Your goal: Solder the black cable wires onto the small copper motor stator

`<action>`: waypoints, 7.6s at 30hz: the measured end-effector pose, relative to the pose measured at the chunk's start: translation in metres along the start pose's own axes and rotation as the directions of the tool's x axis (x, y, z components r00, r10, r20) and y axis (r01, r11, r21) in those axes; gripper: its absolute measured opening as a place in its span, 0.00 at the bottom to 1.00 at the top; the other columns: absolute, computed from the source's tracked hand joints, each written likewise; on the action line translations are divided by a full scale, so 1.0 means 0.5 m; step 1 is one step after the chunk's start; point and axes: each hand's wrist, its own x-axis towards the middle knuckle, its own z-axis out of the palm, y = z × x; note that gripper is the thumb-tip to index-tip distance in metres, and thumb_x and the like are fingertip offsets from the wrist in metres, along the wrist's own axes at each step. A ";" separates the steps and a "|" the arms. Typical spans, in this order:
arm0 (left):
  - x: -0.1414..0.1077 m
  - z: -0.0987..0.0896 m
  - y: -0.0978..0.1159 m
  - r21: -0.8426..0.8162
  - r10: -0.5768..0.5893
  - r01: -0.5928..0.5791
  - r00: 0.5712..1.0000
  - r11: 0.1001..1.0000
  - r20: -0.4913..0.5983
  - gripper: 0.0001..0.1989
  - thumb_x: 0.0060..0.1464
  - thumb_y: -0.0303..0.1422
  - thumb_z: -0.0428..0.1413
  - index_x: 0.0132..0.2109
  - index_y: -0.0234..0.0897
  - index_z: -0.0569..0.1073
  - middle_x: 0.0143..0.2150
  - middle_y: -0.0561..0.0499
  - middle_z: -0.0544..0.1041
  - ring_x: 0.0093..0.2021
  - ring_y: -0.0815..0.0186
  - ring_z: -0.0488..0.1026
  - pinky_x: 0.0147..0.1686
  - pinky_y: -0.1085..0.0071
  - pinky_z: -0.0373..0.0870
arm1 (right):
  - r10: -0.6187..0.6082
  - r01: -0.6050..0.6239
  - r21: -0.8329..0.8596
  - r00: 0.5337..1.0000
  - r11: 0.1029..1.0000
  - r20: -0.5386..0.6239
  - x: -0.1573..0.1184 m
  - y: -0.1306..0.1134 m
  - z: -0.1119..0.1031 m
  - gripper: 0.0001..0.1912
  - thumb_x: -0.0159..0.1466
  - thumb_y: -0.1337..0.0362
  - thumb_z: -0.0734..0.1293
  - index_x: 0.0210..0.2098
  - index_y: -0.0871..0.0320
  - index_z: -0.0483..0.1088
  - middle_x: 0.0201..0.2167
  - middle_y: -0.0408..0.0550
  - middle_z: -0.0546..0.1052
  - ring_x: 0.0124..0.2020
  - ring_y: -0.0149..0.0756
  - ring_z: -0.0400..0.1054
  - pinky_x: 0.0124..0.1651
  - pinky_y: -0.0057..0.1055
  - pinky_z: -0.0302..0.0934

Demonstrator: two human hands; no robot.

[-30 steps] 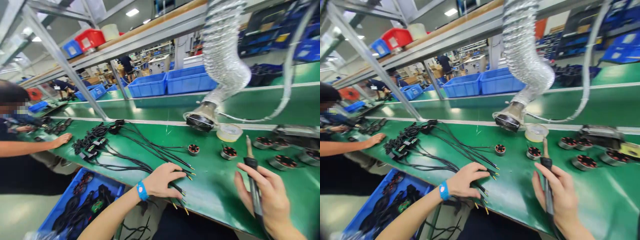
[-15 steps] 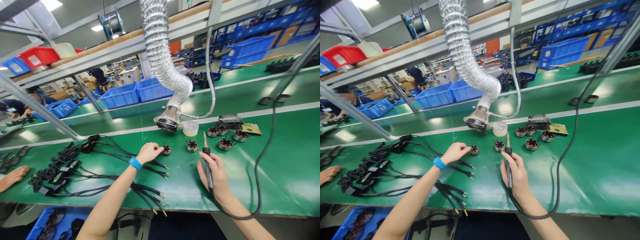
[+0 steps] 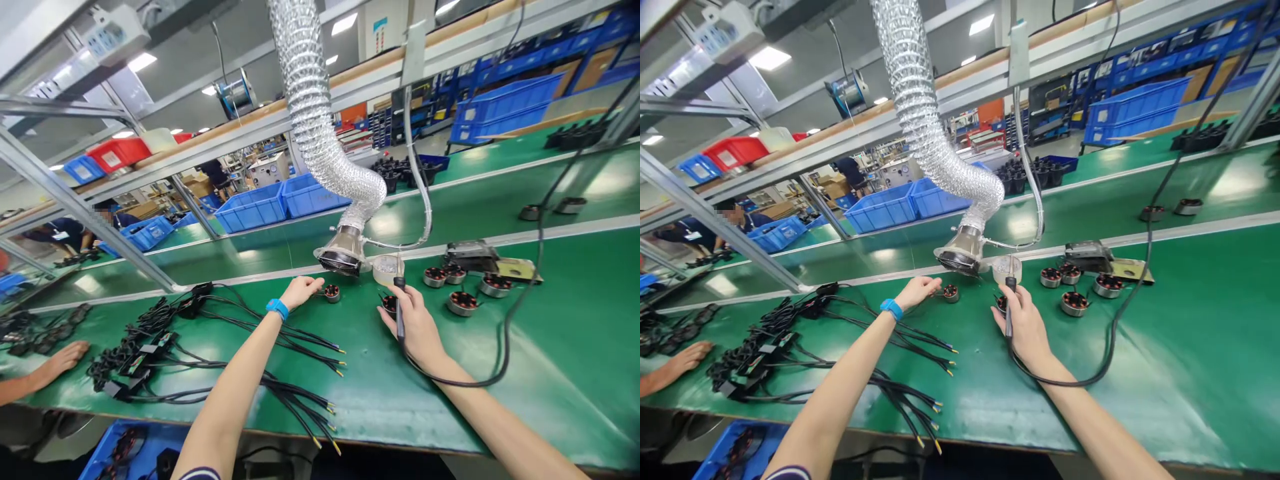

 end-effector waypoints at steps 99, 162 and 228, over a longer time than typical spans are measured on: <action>-0.167 0.035 0.041 0.091 0.276 -0.338 0.873 0.937 0.402 0.05 0.61 0.32 0.54 0.38 0.37 0.73 0.40 0.48 0.73 0.43 0.62 0.70 0.43 0.70 0.64 | -0.106 -0.068 0.475 0.938 0.877 0.329 -0.013 -0.071 0.058 0.23 0.67 0.62 0.67 0.60 0.52 0.60 0.52 0.54 0.63 0.47 0.40 0.70 0.51 0.37 0.68; -0.160 0.064 0.063 -0.670 0.008 -0.104 0.989 0.735 -0.145 0.14 0.54 0.41 0.60 0.30 0.33 0.76 0.29 0.50 0.74 0.32 0.67 0.67 0.33 0.74 0.64 | 0.412 -0.435 0.830 0.867 0.348 0.281 0.017 -0.241 0.098 0.14 0.61 0.66 0.68 0.45 0.55 0.64 0.41 0.44 0.66 0.30 0.27 0.68 0.33 0.25 0.64; -0.132 0.067 0.025 -0.719 -0.197 0.150 0.980 0.679 0.018 0.05 0.44 0.32 0.58 0.27 0.33 0.73 0.25 0.52 0.72 0.28 0.70 0.64 0.31 0.74 0.59 | 0.235 -0.401 0.688 0.915 0.604 0.327 0.034 -0.158 0.051 0.13 0.68 0.55 0.63 0.36 0.57 0.73 0.21 0.45 0.70 0.23 0.34 0.67 0.19 0.27 0.56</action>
